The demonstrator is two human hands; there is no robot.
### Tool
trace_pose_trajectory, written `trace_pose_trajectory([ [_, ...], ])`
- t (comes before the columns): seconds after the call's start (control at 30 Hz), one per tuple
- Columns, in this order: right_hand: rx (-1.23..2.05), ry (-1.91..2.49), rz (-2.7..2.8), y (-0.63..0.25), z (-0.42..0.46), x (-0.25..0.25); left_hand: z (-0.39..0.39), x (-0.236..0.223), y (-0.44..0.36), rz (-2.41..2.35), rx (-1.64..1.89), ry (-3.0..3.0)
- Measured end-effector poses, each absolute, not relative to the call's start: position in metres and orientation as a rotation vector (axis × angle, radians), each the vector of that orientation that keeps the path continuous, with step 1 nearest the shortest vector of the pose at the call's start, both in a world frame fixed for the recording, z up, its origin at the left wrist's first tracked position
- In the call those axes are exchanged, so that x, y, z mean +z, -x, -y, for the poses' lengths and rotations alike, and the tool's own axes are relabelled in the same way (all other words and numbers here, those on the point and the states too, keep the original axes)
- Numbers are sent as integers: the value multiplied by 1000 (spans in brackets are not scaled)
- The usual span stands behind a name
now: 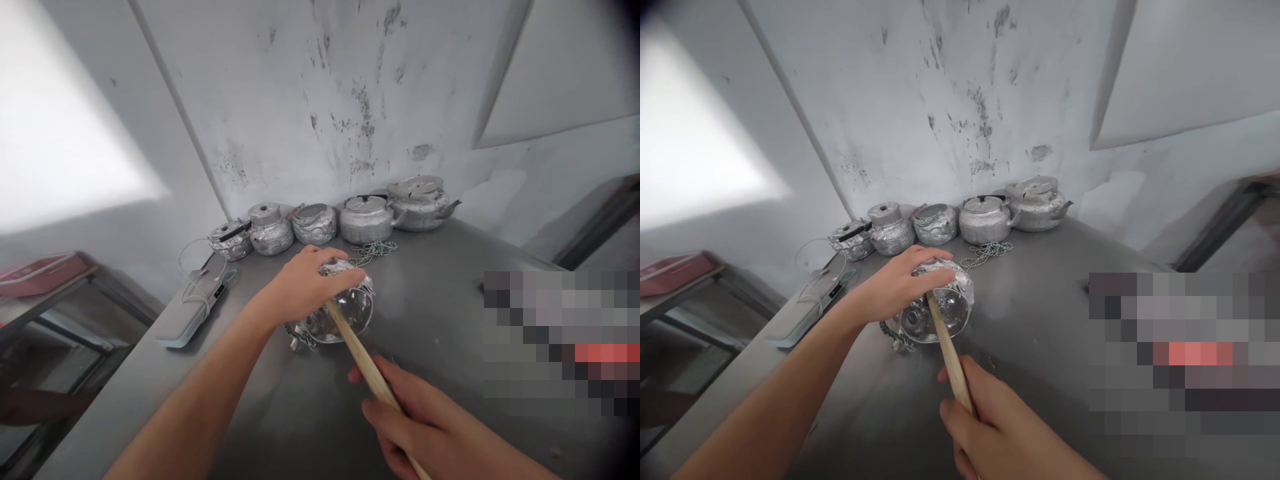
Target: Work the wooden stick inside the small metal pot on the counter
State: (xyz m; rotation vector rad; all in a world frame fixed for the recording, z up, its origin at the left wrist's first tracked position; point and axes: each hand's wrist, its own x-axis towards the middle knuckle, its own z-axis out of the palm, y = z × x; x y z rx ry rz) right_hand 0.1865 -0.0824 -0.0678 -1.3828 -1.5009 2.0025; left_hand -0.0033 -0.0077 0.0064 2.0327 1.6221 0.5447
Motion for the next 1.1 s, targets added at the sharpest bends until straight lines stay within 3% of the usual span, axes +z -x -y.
trace_pose_trajectory([
  [0.37,2051,1416,1356,-190,82,-55,10,9,1,-1618,548,-2034],
  [0.63,2058,1166,1461,-188,77,-68,8,8,2,-1608,547,-2047],
  [1.1,2027,1453,1471,-188,80,-59,8,7,2,-1610,551,-2050],
])
